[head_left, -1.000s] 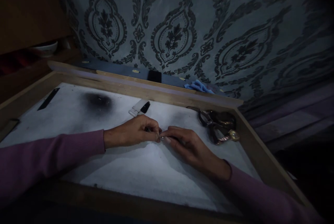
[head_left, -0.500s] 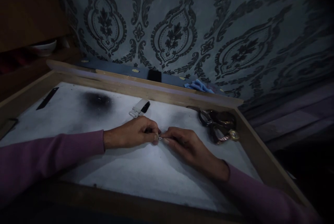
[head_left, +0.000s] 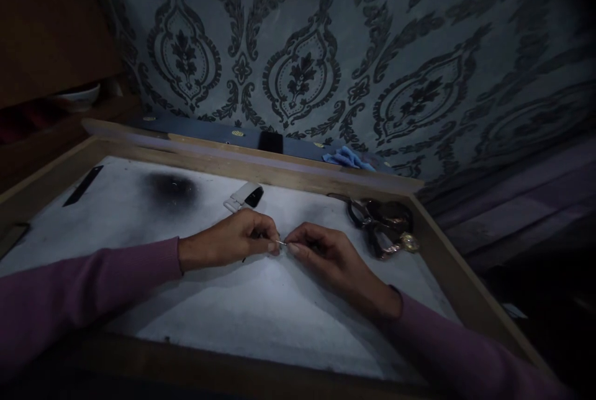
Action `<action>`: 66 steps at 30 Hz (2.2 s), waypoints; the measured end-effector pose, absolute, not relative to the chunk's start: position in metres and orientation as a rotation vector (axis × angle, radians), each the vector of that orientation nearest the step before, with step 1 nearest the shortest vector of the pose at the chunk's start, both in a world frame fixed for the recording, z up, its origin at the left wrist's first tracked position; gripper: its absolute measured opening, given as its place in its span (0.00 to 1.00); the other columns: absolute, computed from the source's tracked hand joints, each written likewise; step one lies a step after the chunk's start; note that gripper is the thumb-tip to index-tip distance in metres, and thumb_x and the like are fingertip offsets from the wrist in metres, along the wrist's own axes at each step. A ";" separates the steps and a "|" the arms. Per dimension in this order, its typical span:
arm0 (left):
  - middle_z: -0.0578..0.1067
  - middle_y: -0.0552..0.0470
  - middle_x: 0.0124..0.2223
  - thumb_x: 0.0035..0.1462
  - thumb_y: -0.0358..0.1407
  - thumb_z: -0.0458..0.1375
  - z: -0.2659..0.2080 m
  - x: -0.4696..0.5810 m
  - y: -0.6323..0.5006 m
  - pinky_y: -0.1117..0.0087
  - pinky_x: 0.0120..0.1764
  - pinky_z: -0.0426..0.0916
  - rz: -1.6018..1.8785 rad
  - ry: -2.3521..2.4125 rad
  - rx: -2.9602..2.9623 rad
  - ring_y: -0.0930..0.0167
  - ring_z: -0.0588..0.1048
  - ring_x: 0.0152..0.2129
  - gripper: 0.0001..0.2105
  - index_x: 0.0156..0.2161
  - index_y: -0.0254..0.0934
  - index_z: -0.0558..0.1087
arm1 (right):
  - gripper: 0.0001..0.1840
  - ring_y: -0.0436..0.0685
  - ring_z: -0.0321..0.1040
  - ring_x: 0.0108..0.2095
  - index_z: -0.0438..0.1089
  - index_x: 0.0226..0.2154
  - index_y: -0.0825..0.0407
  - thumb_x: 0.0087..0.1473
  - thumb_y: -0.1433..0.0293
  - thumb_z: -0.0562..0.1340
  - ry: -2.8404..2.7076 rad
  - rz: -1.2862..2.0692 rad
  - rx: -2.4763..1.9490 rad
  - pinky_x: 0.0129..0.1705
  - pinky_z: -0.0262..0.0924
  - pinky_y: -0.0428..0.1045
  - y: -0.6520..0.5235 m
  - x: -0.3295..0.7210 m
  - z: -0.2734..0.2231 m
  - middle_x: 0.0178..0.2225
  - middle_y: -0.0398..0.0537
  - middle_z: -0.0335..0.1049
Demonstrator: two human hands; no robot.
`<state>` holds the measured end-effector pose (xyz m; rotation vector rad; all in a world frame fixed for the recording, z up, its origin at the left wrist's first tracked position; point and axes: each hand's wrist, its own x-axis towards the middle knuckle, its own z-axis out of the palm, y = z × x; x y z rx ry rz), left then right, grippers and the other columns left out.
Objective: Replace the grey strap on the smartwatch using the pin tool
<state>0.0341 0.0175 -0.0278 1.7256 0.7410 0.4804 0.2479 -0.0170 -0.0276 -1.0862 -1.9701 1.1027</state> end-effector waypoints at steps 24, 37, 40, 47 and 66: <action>0.71 0.55 0.26 0.55 0.37 0.58 -0.030 0.038 0.017 0.73 0.29 0.58 0.635 0.836 1.651 0.74 0.67 0.25 0.08 0.30 0.33 0.73 | 0.16 0.43 0.63 0.24 0.78 0.32 0.54 0.38 0.66 0.77 -0.869 1.790 -1.014 0.28 0.59 0.40 -0.009 0.233 -0.039 0.26 0.42 0.74; 0.75 0.51 0.36 0.61 0.27 0.49 -0.029 0.024 0.018 0.68 0.39 0.66 0.568 0.931 2.065 0.69 0.73 0.35 0.09 0.39 0.35 0.72 | 0.17 0.42 0.60 0.20 0.73 0.23 0.56 0.36 0.65 0.78 -0.778 1.782 -1.111 0.21 0.55 0.38 -0.002 0.243 -0.033 0.22 0.42 0.72; 0.75 0.48 0.42 0.64 0.28 0.48 -0.031 0.022 0.011 0.66 0.44 0.66 0.572 0.806 2.368 0.67 0.72 0.40 0.10 0.44 0.35 0.72 | 0.20 0.42 0.57 0.18 0.70 0.20 0.55 0.33 0.61 0.78 -0.855 1.718 -1.186 0.17 0.49 0.39 0.001 0.245 -0.034 0.20 0.42 0.71; 0.71 0.44 0.56 0.66 0.31 0.52 -0.036 0.025 0.002 0.61 0.50 0.61 0.359 0.537 2.843 0.62 0.69 0.52 0.13 0.54 0.35 0.68 | 0.23 0.43 0.57 0.15 0.68 0.21 0.54 0.40 0.54 0.73 -1.081 1.550 -1.294 0.15 0.47 0.41 0.003 0.246 -0.042 0.18 0.41 0.70; 0.71 0.44 0.57 0.68 0.32 0.50 -0.030 0.025 0.003 0.62 0.52 0.58 0.254 0.537 2.873 0.63 0.70 0.51 0.13 0.55 0.36 0.66 | 0.19 0.45 0.56 0.14 0.65 0.24 0.52 0.52 0.55 0.65 -1.295 1.434 -1.316 0.14 0.46 0.42 -0.003 0.242 -0.042 0.18 0.39 0.66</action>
